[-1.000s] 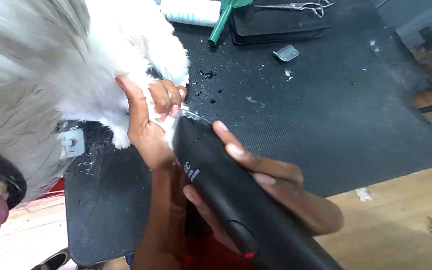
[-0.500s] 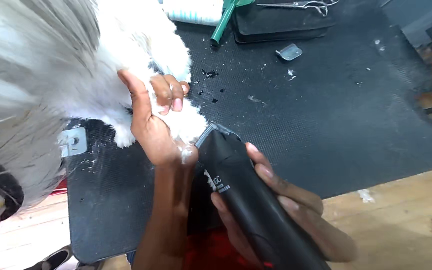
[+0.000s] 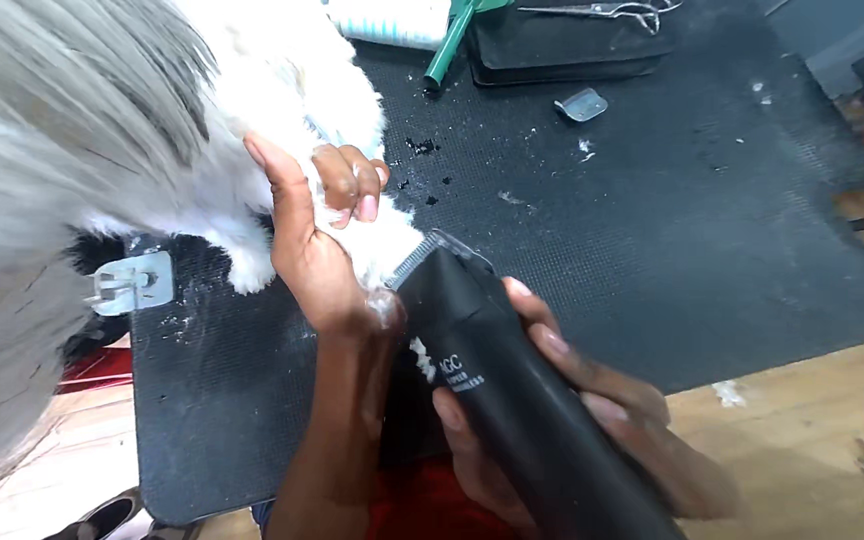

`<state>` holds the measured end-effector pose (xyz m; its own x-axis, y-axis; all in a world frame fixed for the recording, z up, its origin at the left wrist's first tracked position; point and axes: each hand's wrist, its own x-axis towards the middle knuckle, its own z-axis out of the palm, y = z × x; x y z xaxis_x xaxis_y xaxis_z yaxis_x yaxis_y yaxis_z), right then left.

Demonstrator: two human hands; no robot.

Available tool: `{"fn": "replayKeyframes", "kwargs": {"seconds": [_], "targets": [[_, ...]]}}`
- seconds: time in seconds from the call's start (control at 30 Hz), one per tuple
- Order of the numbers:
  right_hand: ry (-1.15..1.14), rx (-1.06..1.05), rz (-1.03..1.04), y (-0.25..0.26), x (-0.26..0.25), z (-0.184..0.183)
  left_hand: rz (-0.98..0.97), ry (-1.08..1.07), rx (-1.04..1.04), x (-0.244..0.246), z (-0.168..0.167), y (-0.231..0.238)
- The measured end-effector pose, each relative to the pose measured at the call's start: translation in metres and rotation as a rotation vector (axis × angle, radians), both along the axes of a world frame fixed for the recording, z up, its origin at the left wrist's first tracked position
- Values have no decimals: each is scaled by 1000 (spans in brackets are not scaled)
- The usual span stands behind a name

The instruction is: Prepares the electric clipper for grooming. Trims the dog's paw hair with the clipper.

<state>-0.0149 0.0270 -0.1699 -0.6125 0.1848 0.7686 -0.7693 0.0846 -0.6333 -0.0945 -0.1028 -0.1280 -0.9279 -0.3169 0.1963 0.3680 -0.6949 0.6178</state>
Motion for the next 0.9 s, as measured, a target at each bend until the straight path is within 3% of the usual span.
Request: {"fn": "replayKeyframes", "kwargs": {"seconds": [0.07, 0.23, 0.33, 0.47, 0.9], "targets": [[8, 0, -26, -3, 0, -3, -31, -18, -25, 6, 2, 2], [-2, -51, 50, -17, -12, 5, 50, 178, 23, -30, -21, -7], [-173, -282, 44, -24, -12, 22, -17, 121, 32, -19, -15, -6], [-367, -391, -126, -7, -12, 30, -10, 194, 208, -25, -9, -10], [-471, -347, -17, -15, -18, 39, -70, 249, 235, -24, -12, -19]]}}
